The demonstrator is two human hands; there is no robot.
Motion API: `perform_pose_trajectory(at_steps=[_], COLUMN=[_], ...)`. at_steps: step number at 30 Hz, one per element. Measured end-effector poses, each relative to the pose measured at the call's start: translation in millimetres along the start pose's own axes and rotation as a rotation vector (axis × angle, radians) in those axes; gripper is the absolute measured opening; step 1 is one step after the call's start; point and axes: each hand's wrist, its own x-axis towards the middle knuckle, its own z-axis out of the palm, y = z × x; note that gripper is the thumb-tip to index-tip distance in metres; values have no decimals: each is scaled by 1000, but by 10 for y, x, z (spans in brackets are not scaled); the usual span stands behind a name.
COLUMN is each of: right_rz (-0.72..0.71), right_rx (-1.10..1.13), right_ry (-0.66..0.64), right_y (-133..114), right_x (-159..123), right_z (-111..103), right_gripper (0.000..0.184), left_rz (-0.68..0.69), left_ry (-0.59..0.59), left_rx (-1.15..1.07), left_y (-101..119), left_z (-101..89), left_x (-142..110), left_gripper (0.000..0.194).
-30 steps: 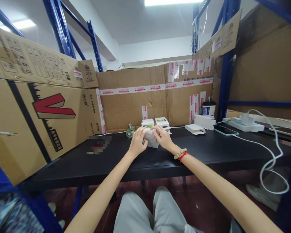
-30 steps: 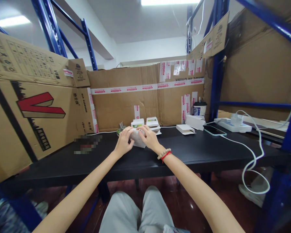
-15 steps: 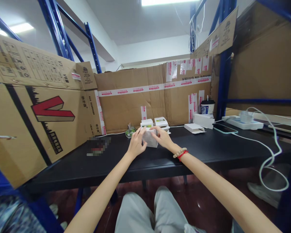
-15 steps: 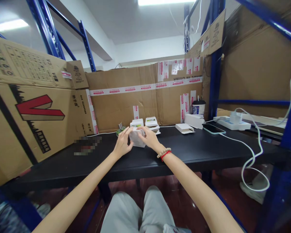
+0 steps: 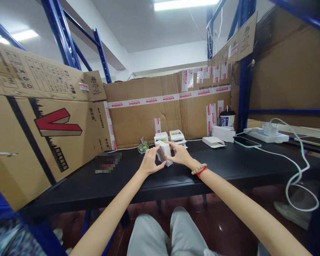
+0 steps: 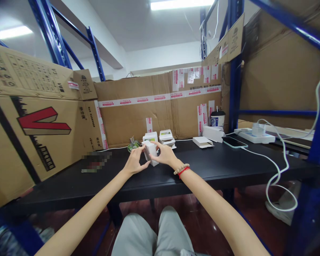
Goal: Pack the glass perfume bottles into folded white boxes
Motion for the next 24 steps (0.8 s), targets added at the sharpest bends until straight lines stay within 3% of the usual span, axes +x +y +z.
perform_pose_trajectory(at_steps=[4, 8, 17, 20, 24], right_rz=[-53, -88, -45, -23, 87], right_rx=[20, 38, 7, -88, -216], right_ry=[-7, -25, -142, -188, -200], right_y=[-51, -104, -14, 10, 9], right_x=[-13, -21, 0, -6, -10], right_z=[-15, -26, 79, 102, 97], right_gripper=[52, 43, 61, 64, 63], left_rz=[-34, -97, -250, -338, -449], left_ry=[-12, -32, -26, -32, -138], left_rx=[-49, -52, 63, 108, 163], left_y=[10, 19, -67, -178, -334], left_z=[29, 61, 197, 296, 426], left_x=[-7, -1, -1, -43, -93], left_gripper=[84, 86, 56, 58, 68])
